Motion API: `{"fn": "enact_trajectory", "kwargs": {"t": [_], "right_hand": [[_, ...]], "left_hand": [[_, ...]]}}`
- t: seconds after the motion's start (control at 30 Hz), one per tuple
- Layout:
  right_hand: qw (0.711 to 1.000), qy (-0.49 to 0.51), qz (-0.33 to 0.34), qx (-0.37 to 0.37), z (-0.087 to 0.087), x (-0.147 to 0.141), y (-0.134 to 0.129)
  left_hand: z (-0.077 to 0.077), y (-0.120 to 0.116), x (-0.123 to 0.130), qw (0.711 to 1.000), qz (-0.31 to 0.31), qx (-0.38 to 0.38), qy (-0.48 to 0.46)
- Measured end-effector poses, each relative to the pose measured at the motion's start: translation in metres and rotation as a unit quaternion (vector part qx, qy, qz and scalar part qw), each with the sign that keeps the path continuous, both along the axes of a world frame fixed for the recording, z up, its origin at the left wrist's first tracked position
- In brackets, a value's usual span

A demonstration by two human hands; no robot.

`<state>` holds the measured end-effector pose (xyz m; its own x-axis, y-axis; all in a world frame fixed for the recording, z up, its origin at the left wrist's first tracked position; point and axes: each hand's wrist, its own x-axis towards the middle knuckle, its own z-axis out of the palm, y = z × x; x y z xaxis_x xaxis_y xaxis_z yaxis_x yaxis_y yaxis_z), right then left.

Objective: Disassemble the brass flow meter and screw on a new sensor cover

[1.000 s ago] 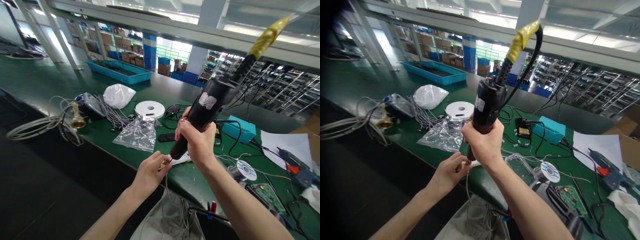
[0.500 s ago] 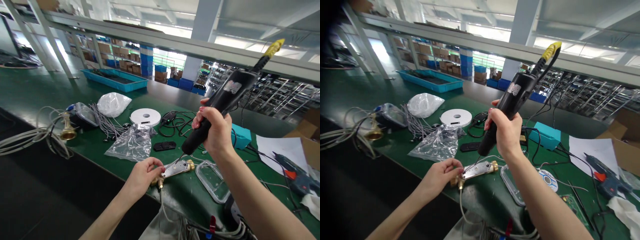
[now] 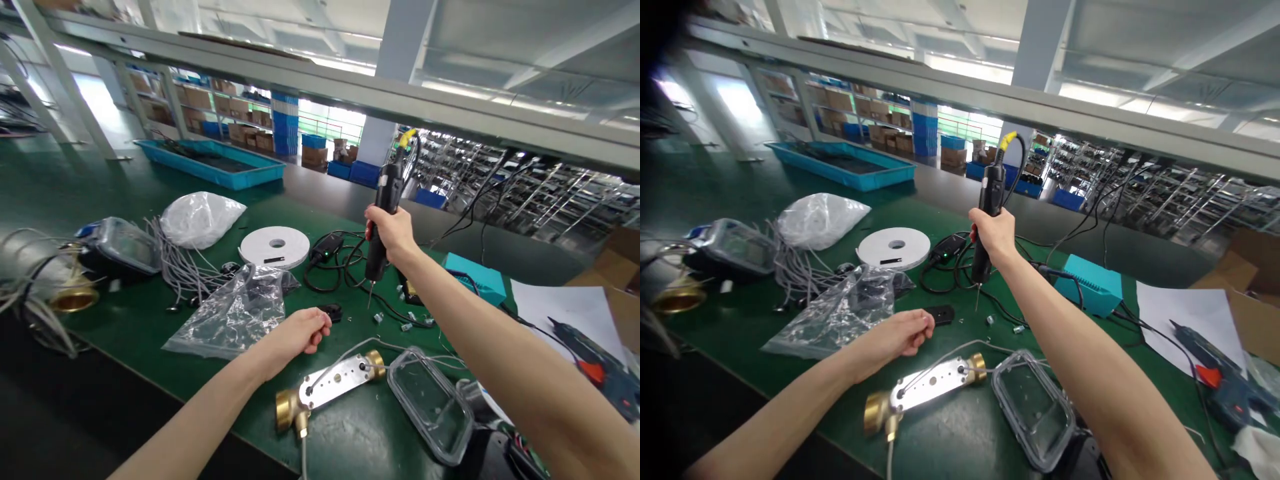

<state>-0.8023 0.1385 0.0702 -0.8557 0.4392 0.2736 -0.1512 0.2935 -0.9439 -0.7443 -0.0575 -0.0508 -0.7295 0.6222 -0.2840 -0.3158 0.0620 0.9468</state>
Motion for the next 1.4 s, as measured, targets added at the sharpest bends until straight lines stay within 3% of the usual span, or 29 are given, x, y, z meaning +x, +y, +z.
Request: {"fn": "enact_trajectory", "kwargs": {"t": [0.17, 0.3, 0.4, 0.63, 0.77, 0.93, 1.03, 1.13, 1.2, 1.27, 1.33, 1.4], "right_hand": [[0.986, -0.147, -0.026, 0.070, -0.040, -0.058, 0.017], [0.963, -0.239, -0.041, 0.119, -0.072, -0.089, 0.026], [0.943, -0.281, -0.062, 0.165, -0.089, -0.102, 0.030], [0.902, -0.339, -0.086, 0.254, -0.109, -0.101, 0.039], [0.888, -0.329, -0.084, 0.309, -0.101, -0.084, 0.034], [0.878, -0.280, -0.062, 0.383, -0.071, -0.051, 0.015], [0.873, -0.241, 0.018, 0.423, -0.051, -0.020, -0.002], [0.859, -0.210, 0.152, 0.442, -0.036, 0.027, -0.022], [0.831, -0.195, 0.293, 0.431, -0.031, 0.063, -0.035], [0.784, -0.190, 0.410, 0.426, -0.029, 0.095, -0.044], [0.726, -0.196, 0.448, 0.483, -0.031, 0.119, -0.050], [0.676, -0.216, 0.446, 0.546, -0.034, 0.133, -0.053]], "left_hand": [[-0.011, 0.003, 0.002, 0.976, -0.028, -0.121, 0.179], [-0.026, 0.002, -0.001, 0.924, -0.089, -0.204, 0.311], [-0.032, 0.001, -0.003, 0.891, -0.130, -0.237, 0.364], [-0.023, 0.000, -0.004, 0.882, -0.146, -0.215, 0.394], [-0.022, -0.003, -0.001, 0.882, -0.132, -0.209, 0.401], [-0.019, -0.012, 0.005, 0.891, -0.121, -0.173, 0.402], [-0.014, -0.019, 0.010, 0.891, -0.082, -0.152, 0.420], [-0.004, -0.029, 0.022, 0.890, -0.015, -0.160, 0.426], [0.005, -0.037, 0.034, 0.902, 0.013, -0.172, 0.396], [0.013, -0.046, 0.049, 0.916, 0.012, -0.182, 0.357], [0.015, -0.052, 0.063, 0.922, -0.004, -0.198, 0.332], [0.013, -0.055, 0.075, 0.917, -0.015, -0.221, 0.332]]}}
